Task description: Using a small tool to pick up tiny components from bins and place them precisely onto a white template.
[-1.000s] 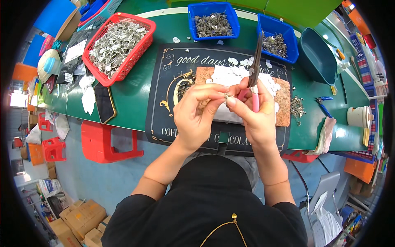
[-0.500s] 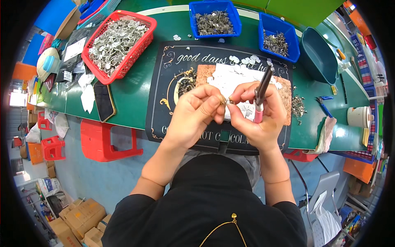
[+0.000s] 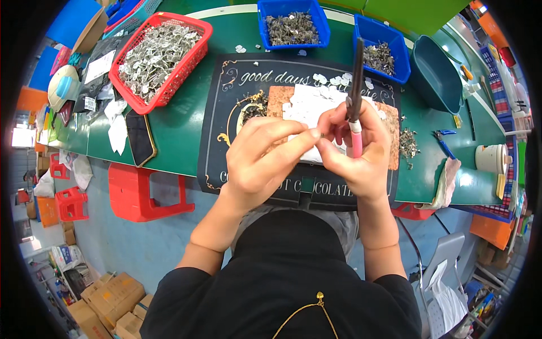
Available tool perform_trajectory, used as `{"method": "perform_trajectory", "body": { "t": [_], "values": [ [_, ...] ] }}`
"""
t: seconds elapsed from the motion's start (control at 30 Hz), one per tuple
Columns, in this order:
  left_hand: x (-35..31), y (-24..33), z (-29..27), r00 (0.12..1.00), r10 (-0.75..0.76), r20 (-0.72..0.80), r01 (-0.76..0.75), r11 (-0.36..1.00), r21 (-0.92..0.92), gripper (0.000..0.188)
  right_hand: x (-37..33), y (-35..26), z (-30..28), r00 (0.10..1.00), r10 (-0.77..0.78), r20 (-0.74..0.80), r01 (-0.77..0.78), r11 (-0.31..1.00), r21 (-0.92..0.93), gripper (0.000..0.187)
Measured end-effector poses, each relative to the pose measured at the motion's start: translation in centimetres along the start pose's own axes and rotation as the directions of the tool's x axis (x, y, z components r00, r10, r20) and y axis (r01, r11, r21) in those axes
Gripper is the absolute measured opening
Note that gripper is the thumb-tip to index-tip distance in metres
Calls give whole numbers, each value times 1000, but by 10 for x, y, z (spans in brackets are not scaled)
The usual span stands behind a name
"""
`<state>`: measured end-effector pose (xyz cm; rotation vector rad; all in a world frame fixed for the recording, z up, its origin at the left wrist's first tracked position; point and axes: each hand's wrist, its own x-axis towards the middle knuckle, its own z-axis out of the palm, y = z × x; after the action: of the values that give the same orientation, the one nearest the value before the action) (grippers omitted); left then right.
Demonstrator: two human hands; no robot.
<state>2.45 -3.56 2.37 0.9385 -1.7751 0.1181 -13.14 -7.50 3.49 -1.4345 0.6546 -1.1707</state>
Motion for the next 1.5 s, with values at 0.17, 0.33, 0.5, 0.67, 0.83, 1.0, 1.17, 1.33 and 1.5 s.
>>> {"method": "perform_trajectory", "body": {
  "t": [0.17, 0.33, 0.5, 0.67, 0.83, 1.0, 1.17, 1.33, 1.5],
  "values": [
    [-1, 0, 3, 998, -26, -65, 29, 999, 43, 27, 3, -4, 0, 998, 43, 36, -41, 999, -36, 28],
    [-2, -6, -1, 999, -27, -33, 28, 999, 27, 21, 5, -7, 2, 998, 32, 57, -27, 996, -81, 31],
    [-2, 9, 1, 677, -697, 236, 654, 422, -628, 14, 7, -2, 0, 988, -106, 114, 128, 969, -210, 32],
    [-6, -1, -1, 586, -651, 482, 748, 205, -632, 34, 4, 7, 0, 921, -337, 197, 387, 858, -339, 36],
    [-5, 3, 0, 610, -625, 487, 745, 243, -622, 29, 4, -1, 0, 987, -142, 75, 156, 962, -225, 34],
    [-10, -6, 7, 969, -240, 55, 244, 915, -322, 32, 4, -2, -3, 998, 33, 52, -34, 999, 12, 30],
    [-9, -3, 11, 946, -317, 62, 323, 925, -198, 30, 5, 4, -5, 994, 107, 35, -107, 994, 1, 28],
    [-10, 3, 12, 908, -414, 68, 416, 870, -263, 25, 4, 6, -3, 991, 129, 25, -129, 991, 30, 28],
    [-11, 5, 10, 829, -536, 161, 557, 761, -334, 17, 2, 8, -5, 998, 56, 21, -55, 997, -46, 29]
  ]
}}
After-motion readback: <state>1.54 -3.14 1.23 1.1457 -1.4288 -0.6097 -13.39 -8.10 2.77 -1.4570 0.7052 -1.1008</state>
